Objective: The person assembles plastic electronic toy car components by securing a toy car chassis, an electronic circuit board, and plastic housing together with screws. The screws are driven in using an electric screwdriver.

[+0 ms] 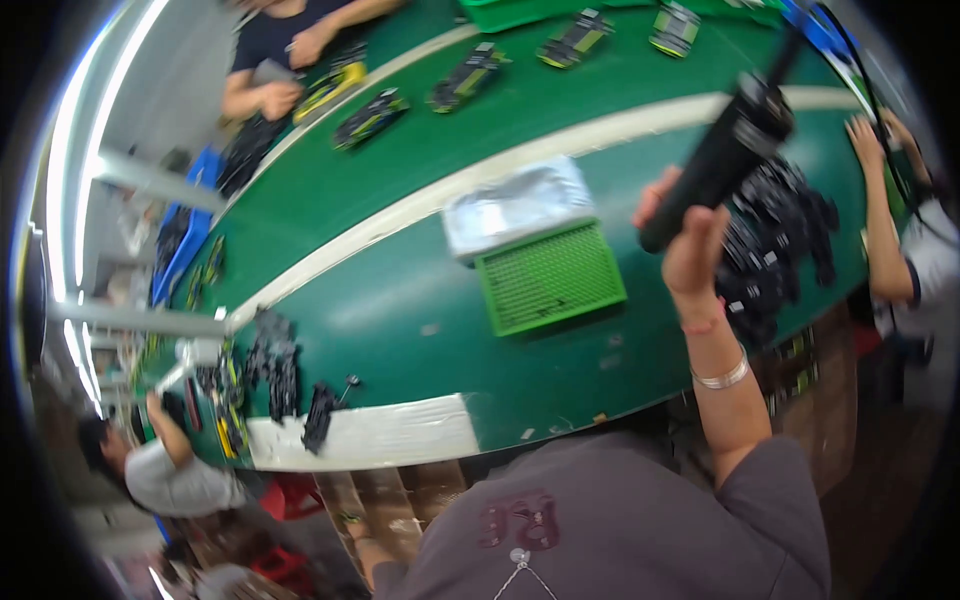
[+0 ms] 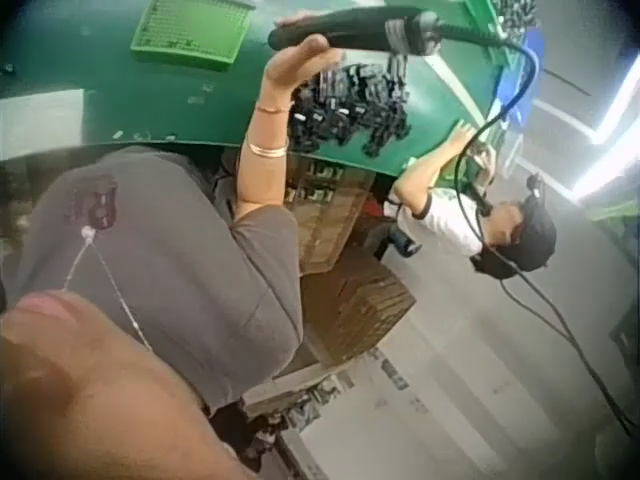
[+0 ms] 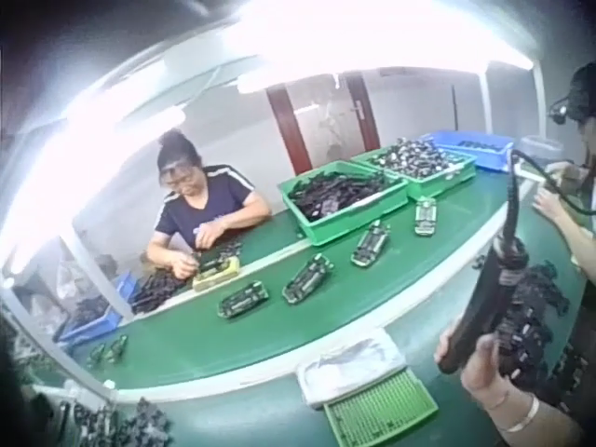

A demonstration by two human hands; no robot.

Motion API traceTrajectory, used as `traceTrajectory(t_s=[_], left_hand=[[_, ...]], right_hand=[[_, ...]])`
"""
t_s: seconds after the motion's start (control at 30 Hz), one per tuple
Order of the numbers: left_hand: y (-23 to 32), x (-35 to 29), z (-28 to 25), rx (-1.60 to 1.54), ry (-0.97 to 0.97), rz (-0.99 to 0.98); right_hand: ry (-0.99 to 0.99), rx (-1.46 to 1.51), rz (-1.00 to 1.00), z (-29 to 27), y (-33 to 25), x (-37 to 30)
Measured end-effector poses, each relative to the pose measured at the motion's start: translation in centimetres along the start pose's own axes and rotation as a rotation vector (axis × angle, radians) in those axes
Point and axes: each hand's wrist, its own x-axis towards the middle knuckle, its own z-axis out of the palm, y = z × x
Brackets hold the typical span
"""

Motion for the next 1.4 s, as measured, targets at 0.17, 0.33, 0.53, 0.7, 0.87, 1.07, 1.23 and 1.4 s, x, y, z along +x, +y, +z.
traceTrajectory(t_s=[0.17, 0.33, 0.53, 0.7, 0.87, 1.07, 1.23, 1.4], left_hand=[[-0.6, -0.8, -4.0, -0.689, 0.344, -0.761], [-2.2, -1.0, -27.6, -0.983, 1.379, -0.5], [16.1, -9.4, -59.0, -1.119, 1.388, 0.789], [38.2, -12.7, -71.4, -0.751, 1.208, 1.414], [53.2, -7.3, -74.3, -0.713, 0.911, 1.509], [57.6, -6.6, -73.4, -0.787, 0.775, 1.412], [54.8, -8.1, -72.2, -0.956, 0.961, 1.519], [45.4, -14.9, -69.1, -0.898, 0.69, 1.788]], right_hand=[[-0.017, -0.026, -0.029, -0.2, -1.1, 0.1], [-0.006, 0.024, -0.003, 0.3, -0.4, -0.8], [-0.033, 0.099, 0.018, 0.7, -0.6, -1.2], [-0.049, 0.05, 0.068, -0.3, -0.7, -1.1], [-0.074, 0.065, 0.085, 0.0, -0.3, -0.9], [-0.024, 0.155, 0.036, 0.1, -0.5, -1.2], [-0.073, 0.12, 0.097, -0.2, -0.1, -0.6], [-0.069, 0.056, 0.075, -0.4, -0.5, -0.4]])
